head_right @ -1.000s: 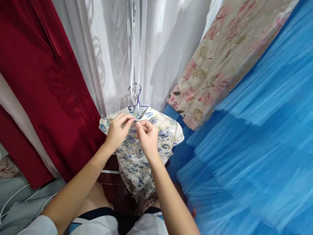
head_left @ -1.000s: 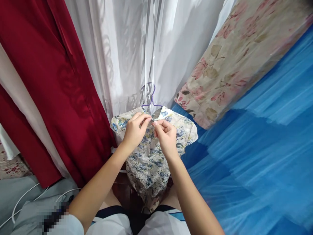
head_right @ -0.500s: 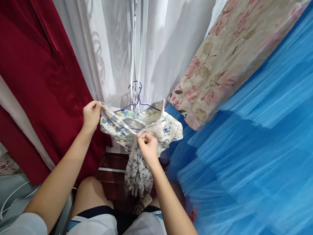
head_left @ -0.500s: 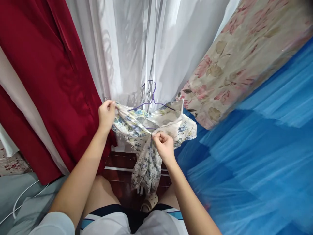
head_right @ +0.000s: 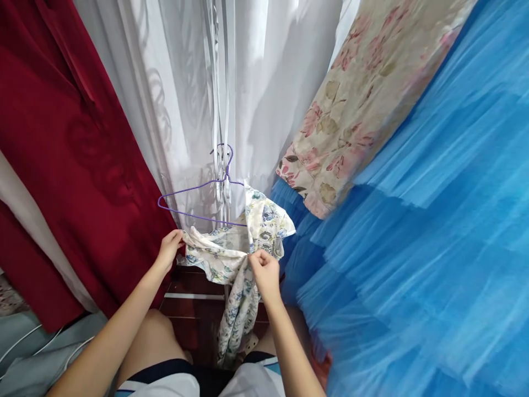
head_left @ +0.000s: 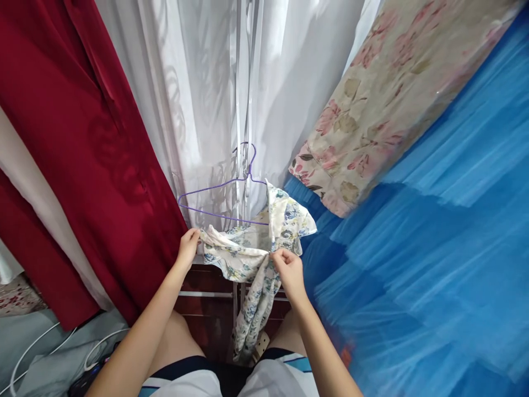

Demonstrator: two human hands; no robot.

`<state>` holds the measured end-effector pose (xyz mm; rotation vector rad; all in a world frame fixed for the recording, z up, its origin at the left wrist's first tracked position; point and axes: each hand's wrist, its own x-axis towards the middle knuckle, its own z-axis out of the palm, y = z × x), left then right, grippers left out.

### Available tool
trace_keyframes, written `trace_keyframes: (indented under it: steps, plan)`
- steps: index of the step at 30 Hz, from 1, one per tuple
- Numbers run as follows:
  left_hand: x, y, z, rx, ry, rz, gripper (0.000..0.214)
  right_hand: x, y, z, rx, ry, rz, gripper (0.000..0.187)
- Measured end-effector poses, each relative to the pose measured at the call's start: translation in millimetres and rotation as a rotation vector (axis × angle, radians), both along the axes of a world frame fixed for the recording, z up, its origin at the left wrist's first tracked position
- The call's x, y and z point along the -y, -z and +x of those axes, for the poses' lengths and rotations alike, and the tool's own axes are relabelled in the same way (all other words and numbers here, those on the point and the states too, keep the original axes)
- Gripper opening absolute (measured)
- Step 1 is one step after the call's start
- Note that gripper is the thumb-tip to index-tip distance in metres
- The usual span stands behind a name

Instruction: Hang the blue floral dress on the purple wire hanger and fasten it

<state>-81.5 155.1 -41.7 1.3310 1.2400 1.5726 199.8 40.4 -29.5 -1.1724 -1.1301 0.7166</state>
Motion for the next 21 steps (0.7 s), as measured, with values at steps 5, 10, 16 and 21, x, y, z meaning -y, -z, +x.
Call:
trace_keyframes:
  steps: [5, 10, 16, 21]
  plan:
    - [32.8, -31.2, 29.8, 0.003, 0.245, 0.06, 0.034, 16.1, 45.2, 38.1, 0.012, 0.127, -0.08, 0.031]
    - [91.7, -73.3, 62.9, -0.224, 0.549, 0.194, 0.025, 32.0, 52.4, 28.2, 0.078, 0.063, -0.091, 0.025]
    - [142.2, -102.6, 91.0, -0.449, 0.754, 0.277, 0.022, 61.0, 19.7, -21.1, -0.131, -0.614, -0.272, 0.05]
    - [138.5, -83.9, 88.1, -0.389, 0.674, 0.185, 0.023, 70.7, 2.6, -38.7, -0.45, -0.99, -0.467, 0.086]
